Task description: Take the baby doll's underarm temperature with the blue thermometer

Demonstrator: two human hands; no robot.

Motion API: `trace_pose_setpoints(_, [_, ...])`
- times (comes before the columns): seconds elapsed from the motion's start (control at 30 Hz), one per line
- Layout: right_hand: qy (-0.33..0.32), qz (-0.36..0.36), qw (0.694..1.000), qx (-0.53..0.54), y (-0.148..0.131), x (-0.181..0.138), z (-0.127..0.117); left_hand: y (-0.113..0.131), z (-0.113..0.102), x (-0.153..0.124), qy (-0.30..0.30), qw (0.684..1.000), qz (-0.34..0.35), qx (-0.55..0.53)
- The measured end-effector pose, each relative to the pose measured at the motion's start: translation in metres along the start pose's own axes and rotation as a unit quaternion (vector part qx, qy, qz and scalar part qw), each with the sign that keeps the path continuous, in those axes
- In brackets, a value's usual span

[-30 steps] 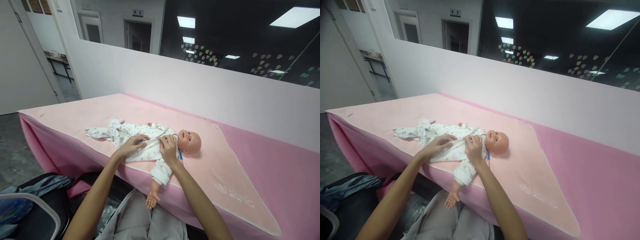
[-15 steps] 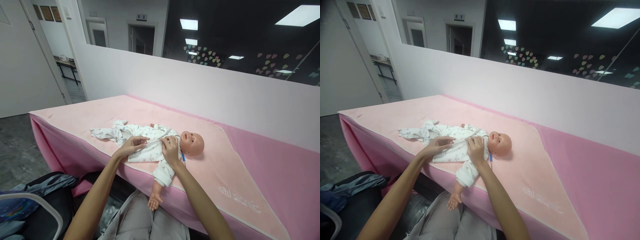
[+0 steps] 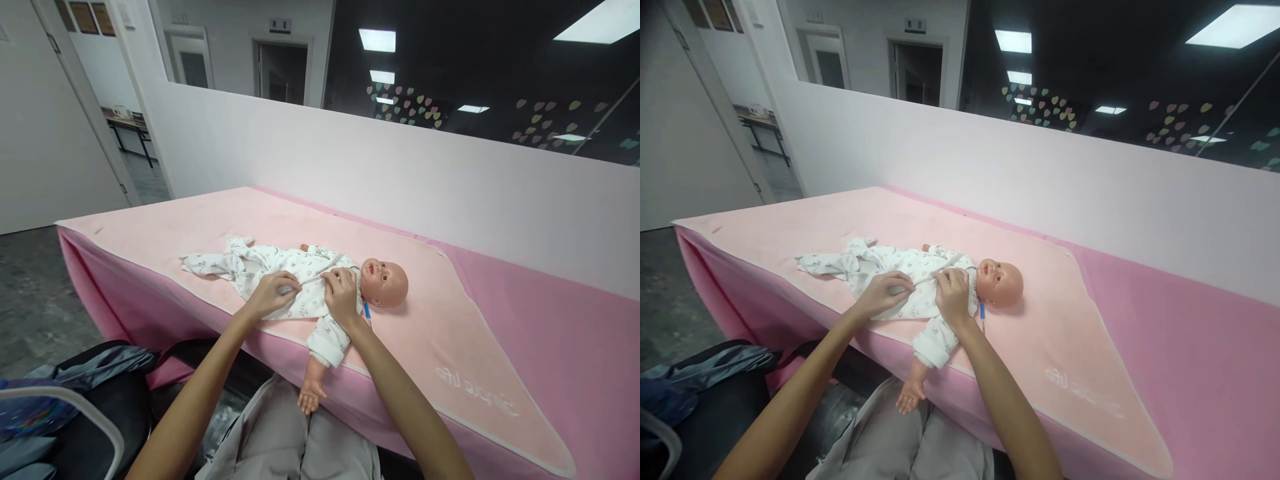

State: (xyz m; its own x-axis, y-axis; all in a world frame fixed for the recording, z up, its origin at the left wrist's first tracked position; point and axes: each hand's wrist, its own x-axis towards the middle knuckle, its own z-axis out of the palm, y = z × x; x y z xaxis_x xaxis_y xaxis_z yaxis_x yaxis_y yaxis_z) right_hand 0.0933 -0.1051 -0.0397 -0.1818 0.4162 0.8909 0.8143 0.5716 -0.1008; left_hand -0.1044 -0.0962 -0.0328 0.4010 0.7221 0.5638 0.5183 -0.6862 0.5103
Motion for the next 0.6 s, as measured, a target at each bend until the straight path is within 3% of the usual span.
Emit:
trace_pose_setpoints(0.13, [0.001,0.003,1.0,0.003,0.0002,-0.0003,0.0004,0.0011,-0.0023,0.0015,-0.011,1.0,-0.009,-0.011])
trace_pose_setpoints(0.3, [0.011,0.002,1.0,0.005,0.0005,-0.0003,0.0005,0.0017,0.0011,-0.002,0.042,0.996,-0.047,-0.06])
trace_pose_setpoints(0.6, [0.035,-0.007,0.999,0.006,-0.0027,0.0003,-0.0026,0.0014,0.0047,-0.0019,0.074,0.981,-0.098,-0.153])
